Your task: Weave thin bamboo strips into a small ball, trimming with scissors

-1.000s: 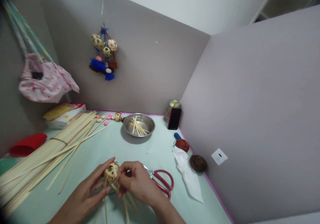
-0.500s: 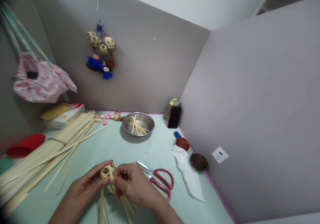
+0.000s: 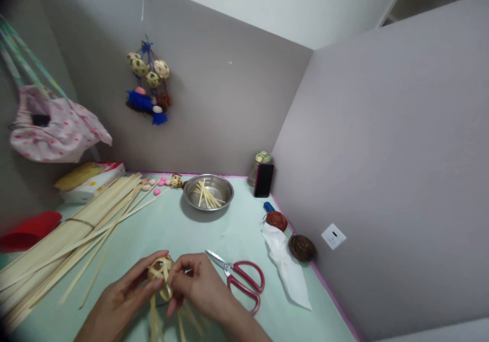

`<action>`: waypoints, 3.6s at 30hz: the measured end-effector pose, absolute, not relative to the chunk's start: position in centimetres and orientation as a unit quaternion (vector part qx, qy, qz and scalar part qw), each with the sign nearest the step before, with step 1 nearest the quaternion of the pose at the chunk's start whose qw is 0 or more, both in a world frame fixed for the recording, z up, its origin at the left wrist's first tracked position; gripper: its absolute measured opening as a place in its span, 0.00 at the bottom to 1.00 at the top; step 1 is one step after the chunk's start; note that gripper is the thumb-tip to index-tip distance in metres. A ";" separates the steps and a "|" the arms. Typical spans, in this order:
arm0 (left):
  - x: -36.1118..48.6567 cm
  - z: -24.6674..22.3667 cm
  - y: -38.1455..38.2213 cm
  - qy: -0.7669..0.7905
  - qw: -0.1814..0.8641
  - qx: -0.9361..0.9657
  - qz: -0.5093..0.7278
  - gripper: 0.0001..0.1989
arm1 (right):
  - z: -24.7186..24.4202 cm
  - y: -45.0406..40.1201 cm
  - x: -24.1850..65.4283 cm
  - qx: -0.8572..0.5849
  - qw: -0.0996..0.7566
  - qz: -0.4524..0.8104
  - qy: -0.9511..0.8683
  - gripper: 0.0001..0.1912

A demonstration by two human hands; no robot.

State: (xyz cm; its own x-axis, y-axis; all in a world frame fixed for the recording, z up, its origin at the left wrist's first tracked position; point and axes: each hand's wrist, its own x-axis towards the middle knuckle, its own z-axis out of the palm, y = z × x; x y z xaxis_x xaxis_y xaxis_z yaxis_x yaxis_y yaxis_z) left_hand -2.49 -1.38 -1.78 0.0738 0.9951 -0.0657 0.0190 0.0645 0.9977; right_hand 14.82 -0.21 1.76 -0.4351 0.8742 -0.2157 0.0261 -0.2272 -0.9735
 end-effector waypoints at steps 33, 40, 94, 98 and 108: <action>-1.6 -1.6 -1.8 0.318 0.735 0.456 0.387 0.16 | 1.8 1.4 16.0 -0.434 0.342 0.676 -0.488 0.20; -0.8 -0.9 -2.4 0.345 0.747 0.436 0.363 0.15 | 1.0 1.2 15.8 -0.432 0.398 0.668 -0.457 0.09; -4.0 2.5 -3.3 0.435 0.092 0.775 0.449 0.25 | 7.4 -3.4 13.6 -0.393 0.479 0.626 -0.474 0.16; -4.4 2.9 -3.9 0.428 0.211 0.752 0.455 0.24 | 7.6 -3.6 13.7 -0.418 0.477 0.606 -0.480 0.16; -4.3 2.4 -2.9 0.408 0.442 0.632 0.488 0.13 | 7.4 -3.4 13.9 -0.418 0.475 0.519 -0.575 0.12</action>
State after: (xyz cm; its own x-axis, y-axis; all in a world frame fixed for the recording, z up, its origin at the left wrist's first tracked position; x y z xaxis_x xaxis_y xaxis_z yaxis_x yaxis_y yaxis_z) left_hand -4.34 -2.89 2.43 0.1901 0.9474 0.2574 0.0844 -0.2769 0.9572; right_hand 13.90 -3.36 7.42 -0.1994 0.9734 0.1125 -0.0127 0.1122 -0.9936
